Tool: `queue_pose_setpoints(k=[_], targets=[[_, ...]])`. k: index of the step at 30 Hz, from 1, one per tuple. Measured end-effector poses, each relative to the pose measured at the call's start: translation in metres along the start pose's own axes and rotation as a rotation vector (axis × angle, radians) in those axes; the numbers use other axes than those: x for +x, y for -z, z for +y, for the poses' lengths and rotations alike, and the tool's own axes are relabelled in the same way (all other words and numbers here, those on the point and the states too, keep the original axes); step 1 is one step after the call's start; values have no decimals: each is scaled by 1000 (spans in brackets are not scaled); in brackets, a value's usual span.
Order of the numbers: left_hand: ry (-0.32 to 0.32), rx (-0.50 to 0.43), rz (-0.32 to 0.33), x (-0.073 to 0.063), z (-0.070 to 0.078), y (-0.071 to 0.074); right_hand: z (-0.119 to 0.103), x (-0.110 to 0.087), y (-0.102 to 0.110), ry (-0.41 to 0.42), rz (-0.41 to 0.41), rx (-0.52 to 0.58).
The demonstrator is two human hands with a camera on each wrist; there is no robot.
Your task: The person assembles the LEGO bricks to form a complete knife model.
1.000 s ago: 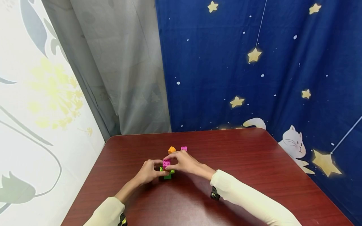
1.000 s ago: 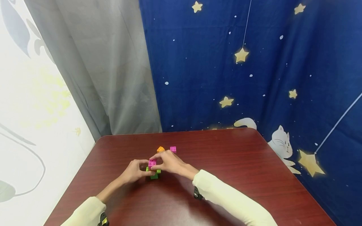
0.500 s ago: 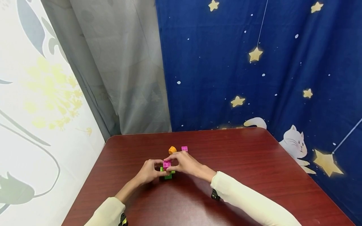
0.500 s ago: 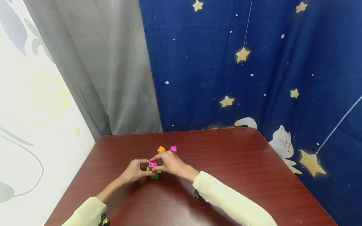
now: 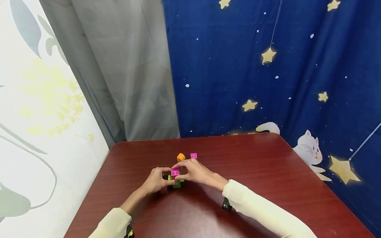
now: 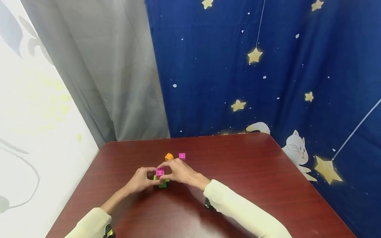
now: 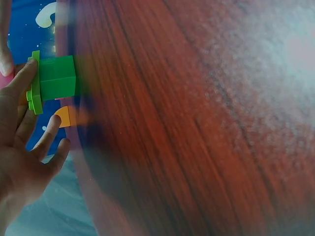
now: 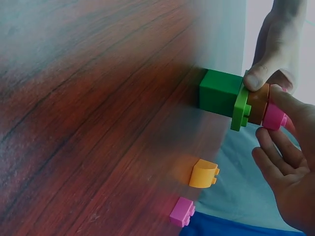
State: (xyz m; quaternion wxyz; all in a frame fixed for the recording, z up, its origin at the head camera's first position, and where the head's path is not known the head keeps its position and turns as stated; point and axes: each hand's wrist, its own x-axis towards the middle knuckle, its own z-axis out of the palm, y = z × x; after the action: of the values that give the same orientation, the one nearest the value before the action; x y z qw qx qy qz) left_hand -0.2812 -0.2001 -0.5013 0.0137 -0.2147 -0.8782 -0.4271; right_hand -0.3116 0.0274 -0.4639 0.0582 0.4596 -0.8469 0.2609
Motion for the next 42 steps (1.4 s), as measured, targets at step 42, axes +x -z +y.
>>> queue_pose_setpoints(k=[42], targets=[[-6,13,89,-3,20,10,99,-17,23,-319,137,93]])
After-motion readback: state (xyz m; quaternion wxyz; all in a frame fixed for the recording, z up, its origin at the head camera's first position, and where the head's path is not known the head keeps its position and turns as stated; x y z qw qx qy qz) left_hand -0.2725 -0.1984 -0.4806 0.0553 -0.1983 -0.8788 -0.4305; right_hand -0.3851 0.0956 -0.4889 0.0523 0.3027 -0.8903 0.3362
